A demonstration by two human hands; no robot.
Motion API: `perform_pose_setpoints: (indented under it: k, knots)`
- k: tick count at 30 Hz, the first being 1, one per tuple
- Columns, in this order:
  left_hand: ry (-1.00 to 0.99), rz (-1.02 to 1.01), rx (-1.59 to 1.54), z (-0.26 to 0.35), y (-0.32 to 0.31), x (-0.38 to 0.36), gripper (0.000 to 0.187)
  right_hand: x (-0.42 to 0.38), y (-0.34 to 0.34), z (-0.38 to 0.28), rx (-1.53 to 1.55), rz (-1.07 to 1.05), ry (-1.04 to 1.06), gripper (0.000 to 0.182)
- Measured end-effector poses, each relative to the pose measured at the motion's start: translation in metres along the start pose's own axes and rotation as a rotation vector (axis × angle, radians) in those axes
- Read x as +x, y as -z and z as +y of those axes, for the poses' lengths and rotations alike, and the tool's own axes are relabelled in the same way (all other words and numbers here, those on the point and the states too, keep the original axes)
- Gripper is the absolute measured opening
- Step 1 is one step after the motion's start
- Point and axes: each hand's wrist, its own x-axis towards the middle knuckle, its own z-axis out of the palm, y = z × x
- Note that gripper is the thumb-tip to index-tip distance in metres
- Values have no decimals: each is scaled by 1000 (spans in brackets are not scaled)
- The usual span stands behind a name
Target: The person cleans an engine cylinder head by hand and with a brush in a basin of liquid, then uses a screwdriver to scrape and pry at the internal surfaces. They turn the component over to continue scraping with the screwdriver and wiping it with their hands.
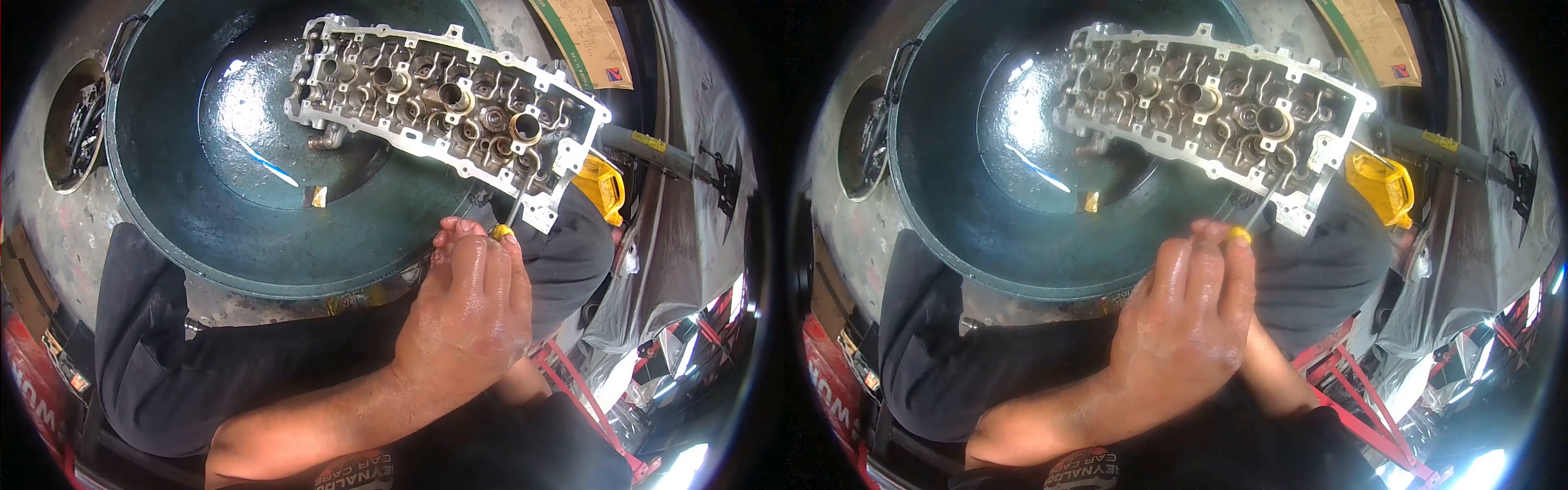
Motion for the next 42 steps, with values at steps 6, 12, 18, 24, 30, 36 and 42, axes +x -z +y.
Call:
perform_pose_setpoints:
  k: [6, 12, 18, 24, 30, 36, 42]
  knots:
    - [24, 28, -20, 2, -2, -1, 49, -4, -1, 1, 2, 3, -4, 26]
    - [21, 32, -38, 1, -3, -1, 48, -6, -1, 0, 0, 9, -18, 26]
    - [-8, 24, -6, -2, 0, -3, 47, -4, -2, 0, -7, 12, -20, 25]
    - [38, 31, -44, 1, 0, -1, 44, -7, -2, -2, -10, 15, -23, 25]
    - [15, 57, -15, -4, 0, -3, 43, -7, 0, -5, -10, 27, -41, 25]
    - [1, 91, -8, -5, 3, -8, 47, -5, -2, -1, -139, 15, 66, 25]
    - [9, 87, 14, -3, 6, -11, 47, 1, 9, 14, -294, -8, 214, 24]
